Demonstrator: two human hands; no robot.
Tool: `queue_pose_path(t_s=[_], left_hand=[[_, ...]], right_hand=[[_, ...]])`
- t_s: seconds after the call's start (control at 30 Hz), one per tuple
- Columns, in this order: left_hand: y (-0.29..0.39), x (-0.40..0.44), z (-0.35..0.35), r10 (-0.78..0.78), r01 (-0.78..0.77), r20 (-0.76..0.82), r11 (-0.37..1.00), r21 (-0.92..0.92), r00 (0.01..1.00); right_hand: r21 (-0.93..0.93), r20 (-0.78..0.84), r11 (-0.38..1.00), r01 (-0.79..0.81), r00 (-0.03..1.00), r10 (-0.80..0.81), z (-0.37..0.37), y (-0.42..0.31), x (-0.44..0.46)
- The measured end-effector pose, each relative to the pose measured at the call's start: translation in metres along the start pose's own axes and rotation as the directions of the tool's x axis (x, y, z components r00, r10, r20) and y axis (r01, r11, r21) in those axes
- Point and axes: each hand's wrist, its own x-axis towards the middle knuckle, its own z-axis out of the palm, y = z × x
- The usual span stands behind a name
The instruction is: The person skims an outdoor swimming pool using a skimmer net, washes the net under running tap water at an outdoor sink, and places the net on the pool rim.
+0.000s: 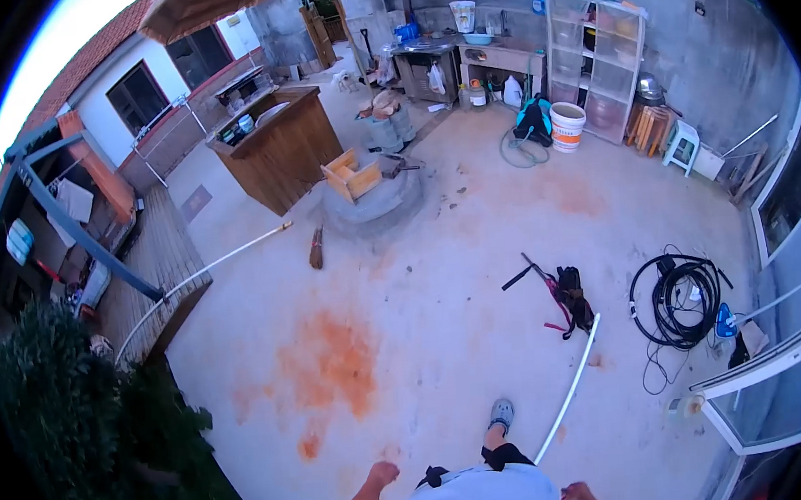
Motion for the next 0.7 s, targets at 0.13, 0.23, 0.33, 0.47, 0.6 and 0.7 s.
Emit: queue_pose_path(t_s=[0.13,0.23,0.33,0.47,0.6,0.7], left_hand=[[-0.021,0.015,0.001,-0.173,0.384,0.358,0.621,-0.683,0.917],[0.006,0.030,-0.043,-0.472,0.243,0.155,0.132,-0.961,0.868],[0.028,0.084,-0.093,-0.566,0.254,0.072,0.249,-0.935,0.821],[0.032,0.161,-0.141,-0.538,0.173,0.031,0.216,-0.961,0.842],[0.008,0.243,-0.199,-0.251,0.042,-0.156,0.638,-0.769,0.955],[-0.023,0.310,-0.257,-0.328,0.421,0.301,0.402,-0.813,0.895]], right_hand=[[0.471,-0.022,0.879,-0.071,0.996,0.092,-0.112,-0.115,0.071],[-0.531,-0.009,0.743,0.407,0.874,-0.485,-0.200,-0.172,0.130],[-0.330,-0.117,0.883,0.333,0.914,-0.389,-0.260,-0.258,0.171],[0.123,-0.301,0.969,0.213,0.939,-0.168,-0.306,-0.361,0.212],[0.192,-0.263,0.960,0.204,0.953,-0.149,-0.330,-0.387,0.289],[-0.291,-0.027,0.928,0.232,0.968,-0.251,-0.336,-0.391,0.306]])
